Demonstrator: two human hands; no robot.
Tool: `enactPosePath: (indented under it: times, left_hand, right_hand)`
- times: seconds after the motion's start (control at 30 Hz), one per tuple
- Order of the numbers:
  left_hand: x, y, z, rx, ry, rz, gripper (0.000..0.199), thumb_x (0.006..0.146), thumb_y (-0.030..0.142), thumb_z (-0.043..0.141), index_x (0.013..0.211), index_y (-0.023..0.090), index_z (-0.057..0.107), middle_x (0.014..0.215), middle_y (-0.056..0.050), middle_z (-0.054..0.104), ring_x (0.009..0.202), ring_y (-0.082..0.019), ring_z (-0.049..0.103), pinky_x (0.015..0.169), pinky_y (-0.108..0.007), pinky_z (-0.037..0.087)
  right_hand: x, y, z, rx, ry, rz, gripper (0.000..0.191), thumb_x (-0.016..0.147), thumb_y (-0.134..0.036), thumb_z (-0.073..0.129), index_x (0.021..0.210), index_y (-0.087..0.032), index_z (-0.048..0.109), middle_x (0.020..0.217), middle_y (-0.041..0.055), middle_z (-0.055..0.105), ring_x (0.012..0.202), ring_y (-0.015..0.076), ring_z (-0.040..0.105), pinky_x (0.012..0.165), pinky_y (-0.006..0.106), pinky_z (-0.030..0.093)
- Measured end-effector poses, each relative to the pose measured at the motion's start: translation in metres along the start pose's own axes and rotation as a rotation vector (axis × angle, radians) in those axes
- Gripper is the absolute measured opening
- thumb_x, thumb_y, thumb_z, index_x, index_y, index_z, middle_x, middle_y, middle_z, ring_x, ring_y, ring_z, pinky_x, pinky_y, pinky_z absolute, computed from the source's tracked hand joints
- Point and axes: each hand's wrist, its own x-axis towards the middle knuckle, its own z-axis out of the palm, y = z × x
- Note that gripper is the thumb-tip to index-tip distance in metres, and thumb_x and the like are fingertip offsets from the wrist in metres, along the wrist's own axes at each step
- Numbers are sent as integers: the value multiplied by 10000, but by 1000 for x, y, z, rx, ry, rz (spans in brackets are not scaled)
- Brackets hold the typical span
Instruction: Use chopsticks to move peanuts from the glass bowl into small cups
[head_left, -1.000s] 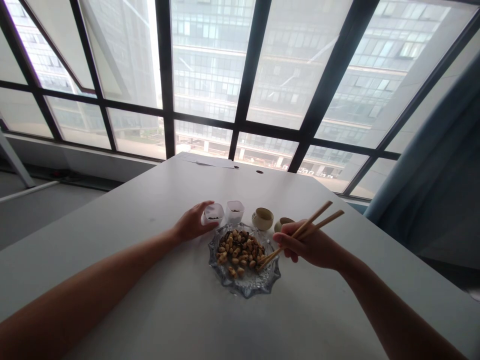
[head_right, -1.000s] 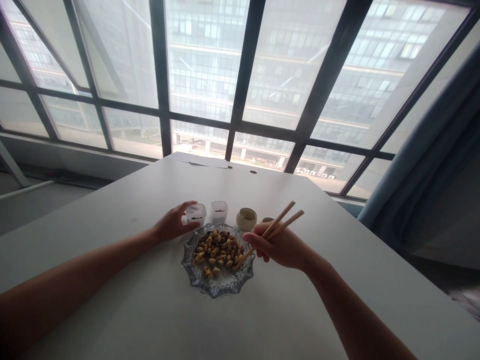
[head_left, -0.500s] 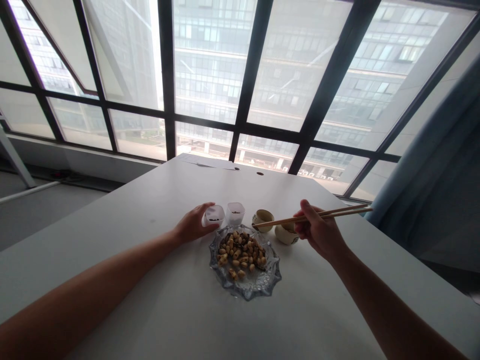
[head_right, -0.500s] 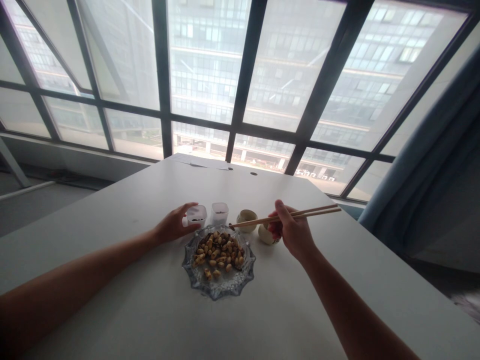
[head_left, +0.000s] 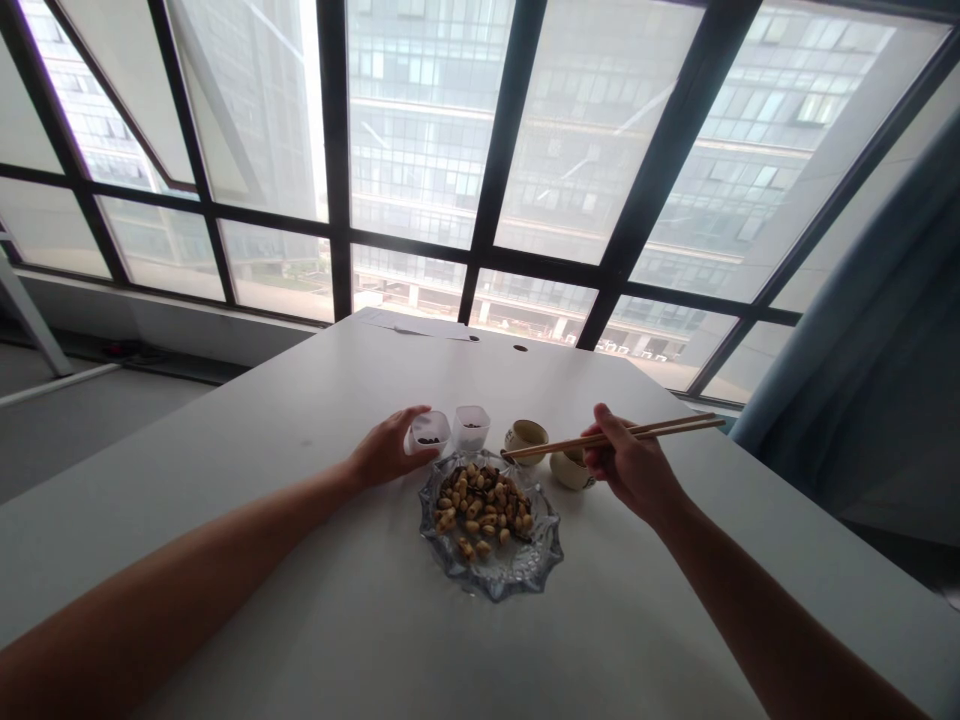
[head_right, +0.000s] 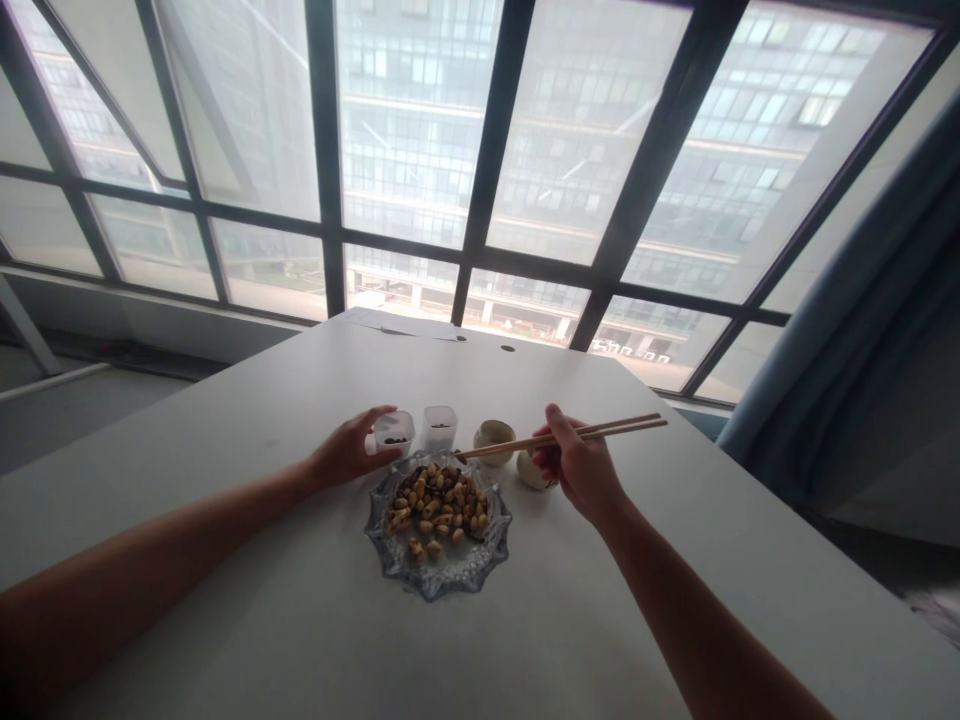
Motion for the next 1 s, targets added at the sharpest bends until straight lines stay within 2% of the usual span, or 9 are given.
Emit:
enactPosePath:
  times: [0.17, 0.27, 0.6, 1.0]
  left_hand:
    - [0, 7, -2, -7, 81, 97, 586, 746, 363, 746, 1273, 222, 533, 1239, -125, 651, 1158, -295, 629, 993, -458, 525]
    - [0, 7, -1, -28, 115, 126, 550, 763, 329, 731, 1261, 225, 523, 1250, -122, 643, 1175, -284, 624, 1016, -454, 512]
    - [0, 7, -1, 19, 90, 115, 567, 754, 286, 728, 1276, 225, 514, 1246, -122, 640, 1196, -293, 604, 1018, -460, 504]
    - [1, 6, -2, 51, 122, 146, 555, 759, 277, 724, 1271, 218, 520, 1231, -123, 644, 1174, -299, 607, 1002, -466, 510]
  right_hand:
    - [-9, -2, 1, -189, -43, -189, 515, 778, -679, 674, 636, -185, 651, 448, 27, 614, 324, 140, 528, 314, 253, 425]
    - [-13, -2, 3, -230, -84, -244, 523, 795, -684, 654, 631, -187, 653, 452, 24, 616, 326, 137, 535, 323, 251, 435]
    - [-12, 4, 4, -234, -90, -250, 530, 790, -697, 649, 617, -196, 646, 438, 21, 607, 318, 134, 521, 314, 247, 424]
    - [-13, 4, 5, -229, -105, -245, 514, 802, -672, 657, 619, -191, 650, 443, 18, 606, 323, 127, 524, 314, 235, 415]
